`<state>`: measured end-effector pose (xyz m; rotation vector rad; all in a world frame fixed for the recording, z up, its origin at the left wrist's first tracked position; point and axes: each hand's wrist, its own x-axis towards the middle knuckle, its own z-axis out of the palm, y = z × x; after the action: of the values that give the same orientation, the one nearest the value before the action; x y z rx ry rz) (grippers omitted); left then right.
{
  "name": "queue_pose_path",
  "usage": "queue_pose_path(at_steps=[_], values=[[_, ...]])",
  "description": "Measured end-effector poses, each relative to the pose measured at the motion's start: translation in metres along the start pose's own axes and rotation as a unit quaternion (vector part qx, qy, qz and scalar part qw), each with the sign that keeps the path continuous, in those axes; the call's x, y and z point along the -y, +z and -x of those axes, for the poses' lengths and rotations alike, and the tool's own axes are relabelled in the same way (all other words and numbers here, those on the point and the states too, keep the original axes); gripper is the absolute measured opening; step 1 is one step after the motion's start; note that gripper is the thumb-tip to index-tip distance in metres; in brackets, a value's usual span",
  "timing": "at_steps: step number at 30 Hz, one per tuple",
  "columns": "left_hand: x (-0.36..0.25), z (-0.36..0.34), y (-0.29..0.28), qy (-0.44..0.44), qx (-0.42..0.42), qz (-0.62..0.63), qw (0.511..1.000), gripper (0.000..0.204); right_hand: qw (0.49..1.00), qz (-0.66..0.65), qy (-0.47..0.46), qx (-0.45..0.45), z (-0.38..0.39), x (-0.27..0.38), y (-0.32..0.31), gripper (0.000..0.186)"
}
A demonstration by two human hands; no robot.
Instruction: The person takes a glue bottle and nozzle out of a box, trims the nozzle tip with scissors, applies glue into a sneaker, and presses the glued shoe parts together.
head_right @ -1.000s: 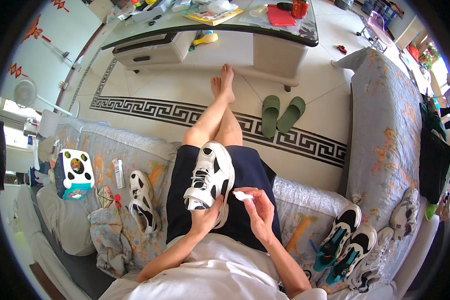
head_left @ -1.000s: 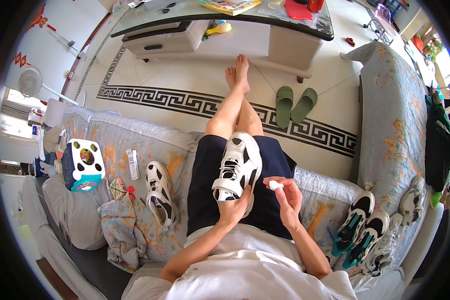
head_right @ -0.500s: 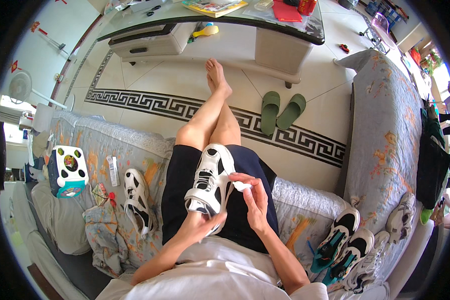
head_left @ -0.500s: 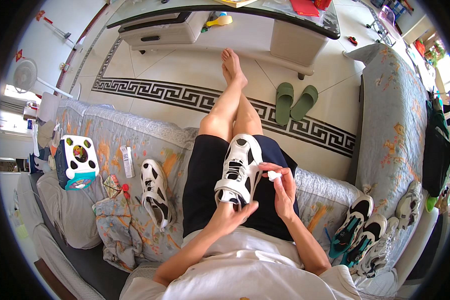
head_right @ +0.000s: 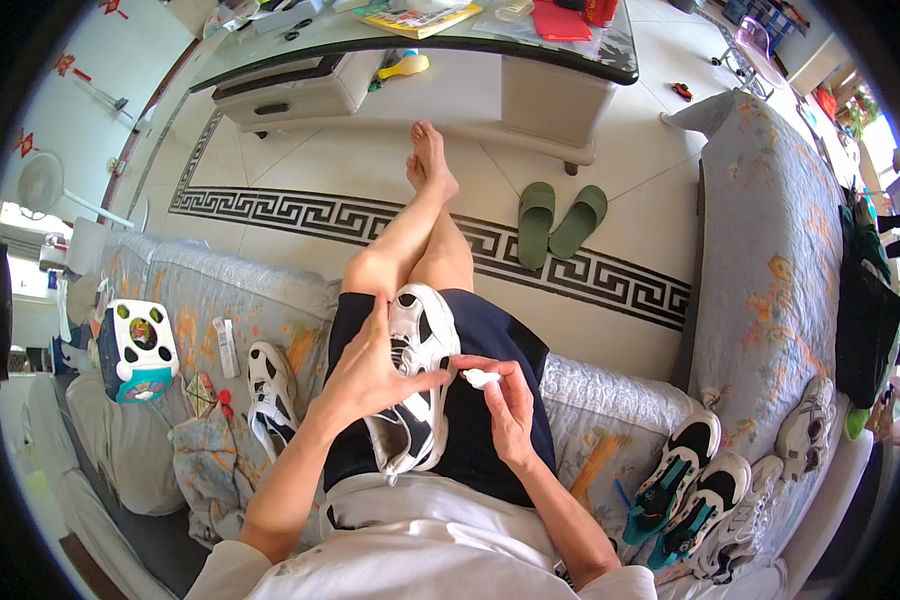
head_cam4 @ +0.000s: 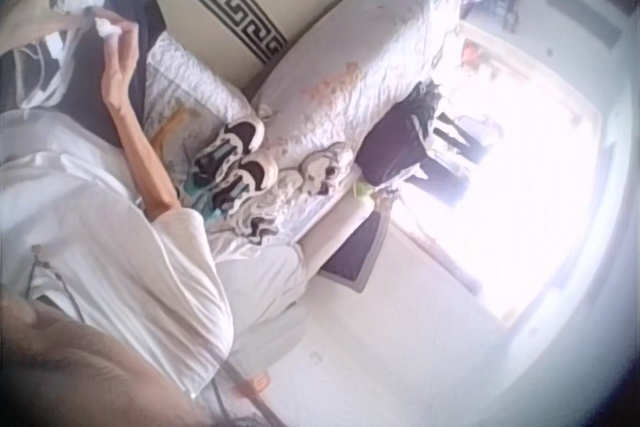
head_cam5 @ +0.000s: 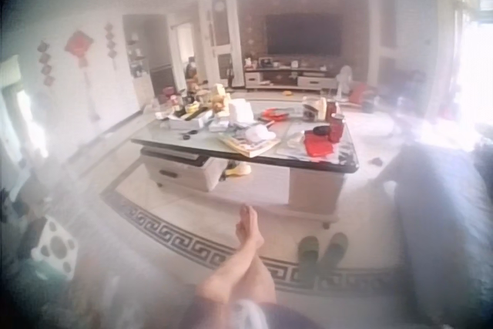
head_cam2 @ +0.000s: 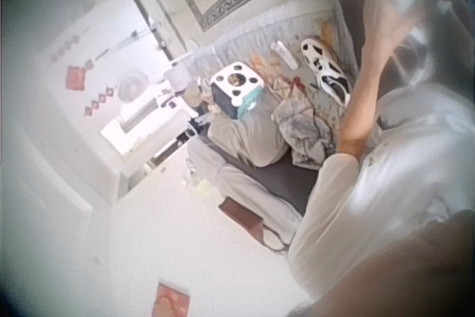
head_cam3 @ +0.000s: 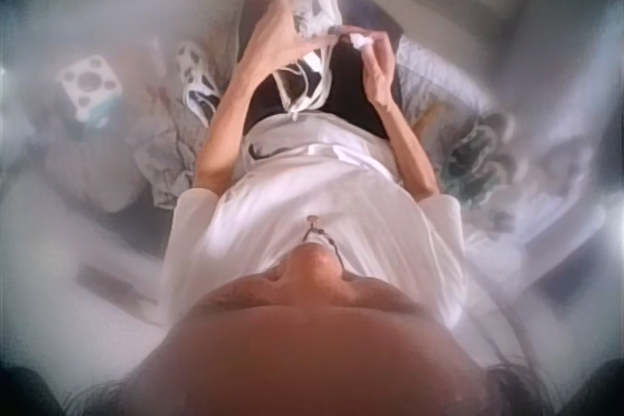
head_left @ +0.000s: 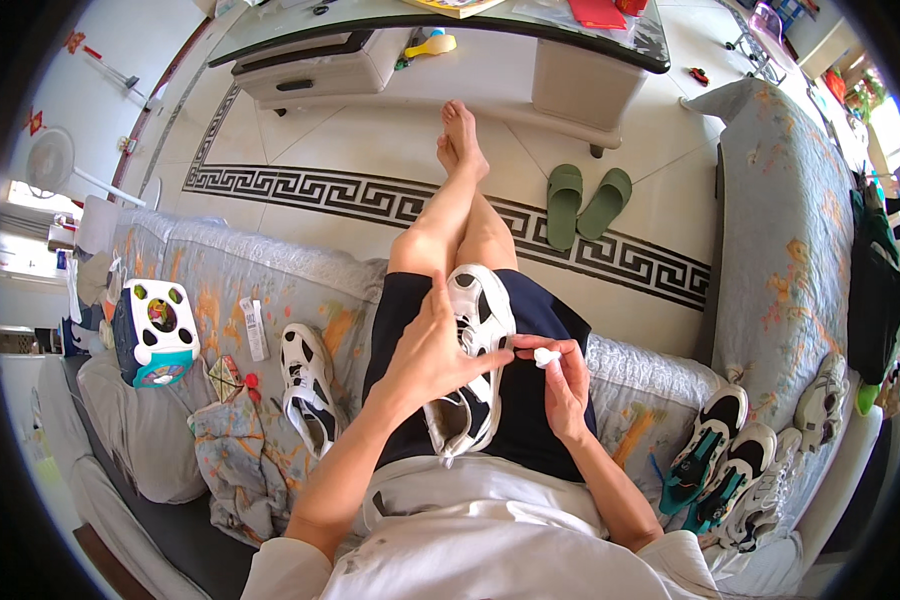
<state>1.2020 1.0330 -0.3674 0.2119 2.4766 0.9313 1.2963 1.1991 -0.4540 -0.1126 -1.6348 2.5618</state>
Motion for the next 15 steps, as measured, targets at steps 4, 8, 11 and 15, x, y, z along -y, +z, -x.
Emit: queue_pose_path(at_steps=[4, 8, 11, 15], values=[[0.021, -0.003, 0.021, 0.041, -0.018, -0.008, 0.999, 0.132, 1.000, -0.015, -0.017, -0.008, 0.002, 0.000, -0.001, 0.017], [0.029, 0.006, 0.027, 0.012, -0.016, -0.061, 0.998, 0.128, 0.999, -0.039, -0.024, -0.014, 0.004, -0.003, -0.006, 0.017], [0.014, 0.006, 0.025, -0.032, 0.051, -0.019, 0.998, 0.123, 0.998, -0.051, -0.021, -0.009, 0.004, -0.001, -0.009, 0.017], [0.020, 0.005, 0.027, 0.004, 0.042, -0.038, 0.998, 0.099, 0.998, -0.048, -0.030, -0.007, 0.007, 0.004, -0.011, 0.017]])
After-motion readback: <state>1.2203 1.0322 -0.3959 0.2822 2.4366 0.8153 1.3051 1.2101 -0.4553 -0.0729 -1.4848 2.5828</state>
